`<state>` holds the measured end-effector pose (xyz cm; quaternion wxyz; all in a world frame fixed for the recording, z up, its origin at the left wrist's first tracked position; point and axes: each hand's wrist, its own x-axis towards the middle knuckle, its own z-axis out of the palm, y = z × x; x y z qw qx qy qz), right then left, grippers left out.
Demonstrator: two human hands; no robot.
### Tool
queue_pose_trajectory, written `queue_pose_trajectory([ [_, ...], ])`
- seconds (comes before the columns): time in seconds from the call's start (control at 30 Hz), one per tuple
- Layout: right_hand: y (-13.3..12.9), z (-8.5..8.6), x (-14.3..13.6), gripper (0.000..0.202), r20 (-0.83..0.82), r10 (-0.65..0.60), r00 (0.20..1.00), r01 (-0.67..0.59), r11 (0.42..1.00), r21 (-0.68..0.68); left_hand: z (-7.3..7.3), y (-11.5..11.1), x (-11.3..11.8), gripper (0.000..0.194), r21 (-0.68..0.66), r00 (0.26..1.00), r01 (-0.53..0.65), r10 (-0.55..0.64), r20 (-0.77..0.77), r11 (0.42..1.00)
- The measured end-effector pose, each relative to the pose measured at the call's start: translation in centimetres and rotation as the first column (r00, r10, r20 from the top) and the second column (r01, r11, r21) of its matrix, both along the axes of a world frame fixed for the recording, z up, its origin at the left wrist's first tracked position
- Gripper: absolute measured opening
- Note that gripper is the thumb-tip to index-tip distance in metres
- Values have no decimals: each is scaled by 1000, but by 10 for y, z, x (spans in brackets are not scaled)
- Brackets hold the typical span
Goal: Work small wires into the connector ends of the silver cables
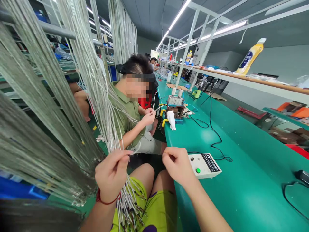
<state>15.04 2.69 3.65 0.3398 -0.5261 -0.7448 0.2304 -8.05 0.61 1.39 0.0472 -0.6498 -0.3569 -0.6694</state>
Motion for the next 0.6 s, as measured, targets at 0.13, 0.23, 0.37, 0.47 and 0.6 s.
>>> queue_pose_trajectory([
  [0.13,-5,-43,-39,21,135,167,977,-141,973,-184,1,-5,-5,26,-97,923,-93,122,365,991],
  [0.23,-8,-87,-67,16,243,229,943,-142,933,-330,5,-9,-15,30,-99,828,-20,72,556,995],
  [0.37,-18,-119,-84,39,364,279,889,-92,886,-454,13,-15,-22,25,-95,800,8,50,598,995],
  [0.47,-24,-130,-86,40,404,305,862,-84,873,-480,15,-16,-23,21,-98,811,32,31,584,995],
  [0.6,-24,-139,-91,16,411,330,850,-98,865,-492,9,-13,-24,18,-66,802,188,-114,587,980],
])
